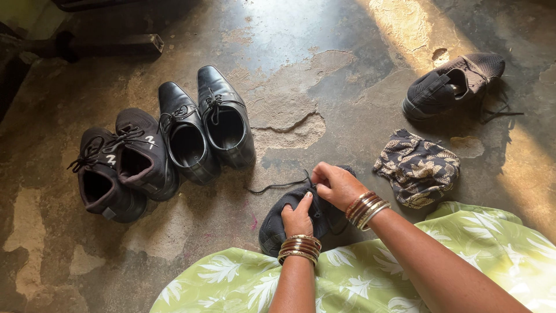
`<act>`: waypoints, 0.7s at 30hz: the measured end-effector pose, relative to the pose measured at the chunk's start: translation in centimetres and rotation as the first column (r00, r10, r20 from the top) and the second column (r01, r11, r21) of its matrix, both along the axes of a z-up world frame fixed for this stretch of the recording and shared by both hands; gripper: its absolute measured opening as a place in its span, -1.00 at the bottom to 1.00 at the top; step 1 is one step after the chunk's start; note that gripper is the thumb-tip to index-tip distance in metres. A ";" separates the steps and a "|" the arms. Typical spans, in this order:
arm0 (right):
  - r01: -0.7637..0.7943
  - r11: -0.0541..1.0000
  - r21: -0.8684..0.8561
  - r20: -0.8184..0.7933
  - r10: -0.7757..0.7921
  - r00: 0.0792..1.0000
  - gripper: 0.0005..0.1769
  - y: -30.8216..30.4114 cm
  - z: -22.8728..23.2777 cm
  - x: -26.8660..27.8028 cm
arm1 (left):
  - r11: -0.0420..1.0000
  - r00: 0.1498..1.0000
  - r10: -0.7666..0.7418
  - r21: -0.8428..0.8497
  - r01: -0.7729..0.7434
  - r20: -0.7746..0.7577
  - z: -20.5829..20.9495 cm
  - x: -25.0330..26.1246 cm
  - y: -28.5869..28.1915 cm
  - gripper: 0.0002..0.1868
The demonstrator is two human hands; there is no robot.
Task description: The person unlaces a black sneaker, removes the laces, wipes the shoe with a patterned cloth, and then relaces the same shoe. The person handles one shoe at a time and places it back on the floor after relacing.
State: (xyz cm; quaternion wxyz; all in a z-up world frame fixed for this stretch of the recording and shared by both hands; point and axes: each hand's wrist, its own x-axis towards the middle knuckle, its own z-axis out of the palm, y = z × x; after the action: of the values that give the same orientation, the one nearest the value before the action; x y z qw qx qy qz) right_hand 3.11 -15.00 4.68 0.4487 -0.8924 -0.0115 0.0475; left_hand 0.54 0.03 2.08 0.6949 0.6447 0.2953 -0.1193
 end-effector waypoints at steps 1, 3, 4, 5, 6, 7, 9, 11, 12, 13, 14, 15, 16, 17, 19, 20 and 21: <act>0.030 0.999 0.032 0.006 -0.031 1.000 -0.76 -0.3 -0.4 0.0 | 1.000 1.000 0.009 -0.028 -0.009 0.018 0.0 0.1 0.1 -0.49; 0.091 0.992 0.093 0.010 -0.092 0.996 -0.77 -1.4 -1.4 -0.1 | 0.996 0.998 0.030 -0.086 -0.025 0.049 -0.3 0.1 0.1 -0.51; 0.156 0.956 0.250 -0.093 -0.137 0.986 -0.77 -2.3 -1.8 -0.1 | 0.999 0.999 0.020 -0.048 -0.018 0.037 -0.5 0.1 0.1 -0.52; 0.232 0.890 0.392 -0.201 -0.163 0.966 -0.76 -3.3 -2.1 0.2 | 1.000 1.000 0.011 -0.010 -0.010 0.024 -0.7 0.1 0.1 -0.52; 0.315 0.797 0.515 -0.307 -0.172 0.936 -0.75 -4.4 -2.2 0.4 | 1.000 1.000 0.000 0.028 -0.001 0.013 -1.0 0.2 0.1 -0.53; 0.324 0.819 0.475 -0.334 -0.172 0.927 -0.76 -5.6 -2.2 0.4 | 1.000 0.999 0.001 0.003 -0.001 0.042 -1.2 0.1 0.1 -0.54; 0.334 0.857 0.392 -0.384 -0.177 0.906 -0.77 -7.4 -1.4 0.4 | 0.999 0.994 0.003 -0.049 0.002 0.105 -1.5 0.2 0.2 -0.57; 0.224 0.946 0.236 -0.449 -0.098 0.888 -0.80 -8.0 -0.2 -0.1 | 0.997 0.992 0.015 -0.076 -0.006 0.127 -1.9 0.3 0.2 -0.58; 0.160 0.975 0.157 -0.485 -0.065 0.872 -0.81 -7.9 0.6 -0.6 | 0.996 0.990 0.021 -0.089 -0.009 0.139 -2.0 0.3 0.2 -0.58; 0.082 0.994 0.065 -0.436 -0.046 0.899 -0.80 -7.4 1.3 -1.1 | 0.995 0.993 0.018 -0.098 -0.007 0.113 -2.1 0.3 0.3 -0.58; 0.009 0.999 -0.033 -0.388 -0.021 0.921 -0.78 -6.5 1.9 -1.8 | 0.994 0.996 0.014 -0.107 -0.004 0.089 -2.2 0.2 0.4 -0.58; -0.059 0.989 -0.135 -0.343 0.009 0.939 -0.75 -5.4 2.6 -2.5 | 0.993 0.998 0.009 -0.116 -0.001 0.064 -2.2 0.1 0.4 -0.57; -0.043 0.976 -0.215 -0.249 -0.012 0.968 -0.72 -4.2 3.1 -3.1 | 0.990 0.997 0.005 -0.143 0.005 0.074 -2.2 0.2 0.4 -0.57; -0.020 0.956 -0.291 -0.152 -0.026 0.988 -0.69 -3.0 3.4 -3.8 | 0.985 0.997 0.002 -0.169 0.013 0.083 -2.2 0.2 0.4 -0.56; -0.009 0.911 -0.413 -0.020 0.000 1.000 -0.70 -1.3 4.0 -4.6 | 0.983 0.996 -0.010 -0.180 0.026 0.087 -2.2 0.1 0.4 -0.55; -0.025 0.887 -0.461 0.006 0.032 0.999 -0.75 -0.7 4.1 -4.7 | 0.986 0.997 -0.020 -0.165 0.033 0.078 -2.3 0.0 0.5 -0.54; -0.040 0.860 -0.509 0.031 0.064 0.997 -0.79 -0.4 4.2 -4.6 | 0.988 0.997 -0.030 -0.150 0.040 0.069 -2.4 0.0 0.6 -0.53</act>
State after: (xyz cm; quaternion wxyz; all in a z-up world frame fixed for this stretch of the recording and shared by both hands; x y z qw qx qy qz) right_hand -1.52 -15.40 8.90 0.1960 -0.9792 -0.0333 0.0397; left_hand 0.52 0.65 -0.29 0.7489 0.5990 0.2508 -0.1323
